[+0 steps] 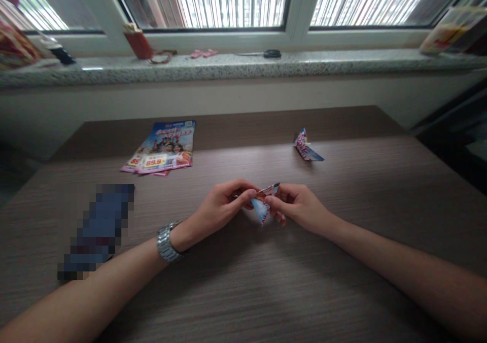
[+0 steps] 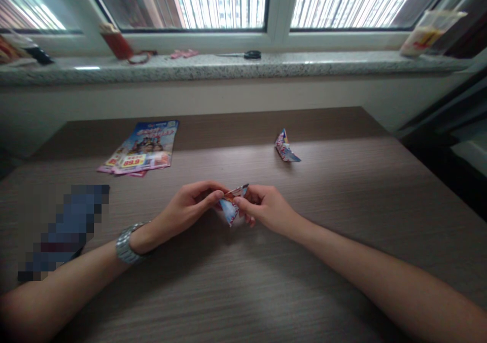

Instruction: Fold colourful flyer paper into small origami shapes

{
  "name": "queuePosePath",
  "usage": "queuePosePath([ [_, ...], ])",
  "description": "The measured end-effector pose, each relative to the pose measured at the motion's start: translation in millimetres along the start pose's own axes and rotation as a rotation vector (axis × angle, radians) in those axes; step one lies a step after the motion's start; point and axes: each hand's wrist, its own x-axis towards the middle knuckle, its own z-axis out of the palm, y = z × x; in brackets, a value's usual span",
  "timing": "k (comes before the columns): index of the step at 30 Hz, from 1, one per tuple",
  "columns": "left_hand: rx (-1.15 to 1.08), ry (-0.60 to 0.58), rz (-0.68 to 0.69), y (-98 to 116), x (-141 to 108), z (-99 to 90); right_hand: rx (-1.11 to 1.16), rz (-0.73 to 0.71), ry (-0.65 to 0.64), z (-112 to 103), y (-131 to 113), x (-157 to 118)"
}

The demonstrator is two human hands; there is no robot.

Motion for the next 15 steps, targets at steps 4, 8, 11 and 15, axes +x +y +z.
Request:
queuePosePath([
  [4, -0.04, 0.035, -0.025, -0.2, 1.4, -1.3, 0.041, -0.028, 0.067, -2.3, 0.9, 2.5],
  [8, -0.074, 0.031, -0.043, -2.5, 1.5, -0.8, 0.056, -0.037, 0.071, -2.8, 0.6, 3.4],
  [11, -0.083, 0.025, -0.054, -3.8, 1.1, -0.7, 0.057, -0.039, 0.059, -2.3, 0.2, 2.9],
  [15, -0.087, 0.022, -0.066, -4.1, 0.5, -0.8, 0.038, -0.025, 0.055, -2.0, 0.9, 1.8],
])
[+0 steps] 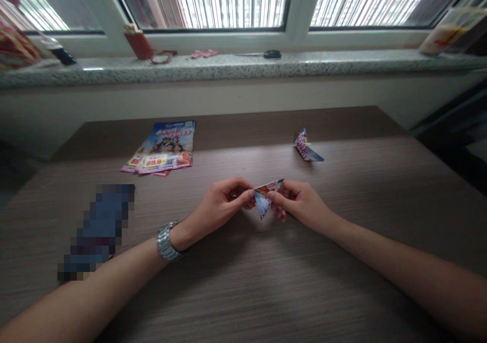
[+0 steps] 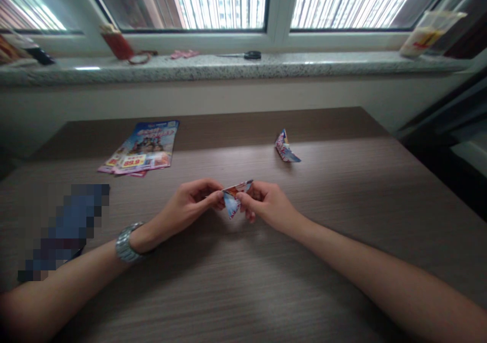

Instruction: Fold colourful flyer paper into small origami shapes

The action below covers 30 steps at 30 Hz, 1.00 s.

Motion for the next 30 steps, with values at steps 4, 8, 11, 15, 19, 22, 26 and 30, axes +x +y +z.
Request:
queuePosePath([
  [4, 0.02, -0.003, 0.002, 1.9, -0.1, 0.2, -0.006, 0.006, -0.008, 0.1, 0.8, -1.1],
  [8, 0.051, -0.029, 0.012, 3.7, 0.4, 0.4, -0.021, 0.009, -0.037, 1.2, 0.2, -1.8],
  [11, 0.062, -0.016, 0.012, 2.9, 0.3, 0.3, 0.004, 0.006, -0.051, 1.9, -1.1, -1.4],
  [15, 0.038, 0.003, 0.002, 0.4, -0.6, -0.2, 0.021, 0.0, -0.076, 1.9, -2.6, -1.7],
  [19, 0.045, -0.003, 0.005, 0.3, -1.3, -0.5, 0.002, -0.009, -0.091, 1.0, -2.4, -3.5],
  [22, 0.048, -0.005, 0.012, 1.4, -1.3, 0.0, -0.011, -0.018, -0.103, -0.1, -2.0, -4.5],
  [26, 0.047, -0.007, 0.012, 2.4, -1.3, 0.6, -0.04, -0.038, -0.104, -0.6, -3.0, -4.4],
  [30, 0.025, -0.003, 0.009, 2.5, -1.5, 0.2, -0.069, -0.066, -0.088, 0.7, -3.7, -2.9],
])
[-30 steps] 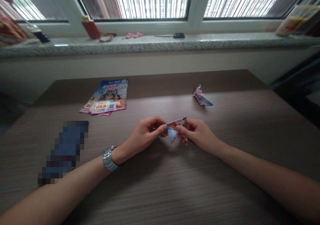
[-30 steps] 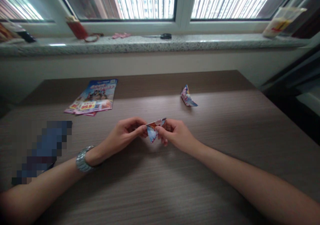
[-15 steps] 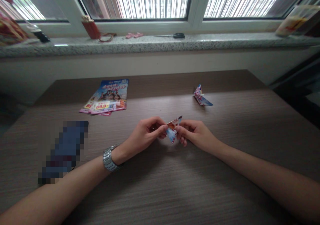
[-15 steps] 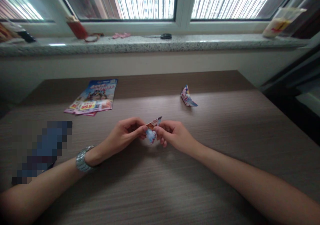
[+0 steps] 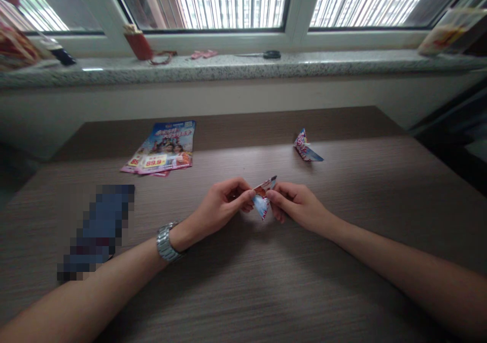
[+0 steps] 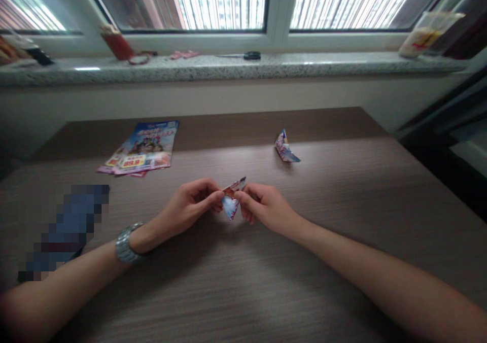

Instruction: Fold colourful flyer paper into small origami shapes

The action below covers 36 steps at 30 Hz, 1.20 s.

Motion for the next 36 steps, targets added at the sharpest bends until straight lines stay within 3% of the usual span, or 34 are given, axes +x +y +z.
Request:
queuePosePath([
  [19, -0.05, 0.01, -0.001, -2.8, 0.0, -0.3, 0.0, 0.071, -0.041, 3.1, 2.4, -1.1],
  [26, -0.059, 0.033, -0.011, -3.9, 1.1, -0.8, -0.044, 0.118, -0.114, 4.5, -0.4, -3.9],
  [36, -0.081, 0.044, -0.012, -2.7, 1.4, -0.2, -0.028, 0.097, -0.098, 4.9, -1.6, -4.0],
])
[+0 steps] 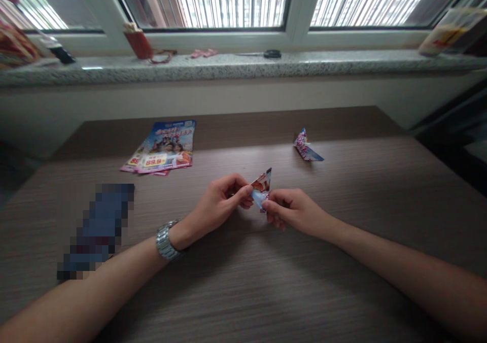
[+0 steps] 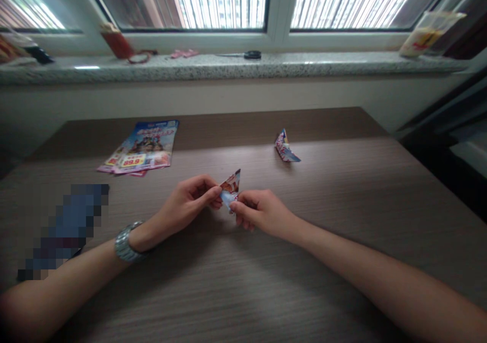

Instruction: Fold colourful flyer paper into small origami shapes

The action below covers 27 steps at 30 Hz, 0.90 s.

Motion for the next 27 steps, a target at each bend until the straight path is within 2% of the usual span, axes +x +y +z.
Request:
queuePosePath([
  [16, 0.017, 0.061, -0.008, 3.4, -0.1, -0.4, 0.012, 0.068, -0.008, 0.2, -4.6, 0.6],
  [27, -0.019, 0.073, -0.013, 5.2, 0.0, 0.6, 0.012, 0.061, 0.006, -1.2, -4.7, 1.0],
])
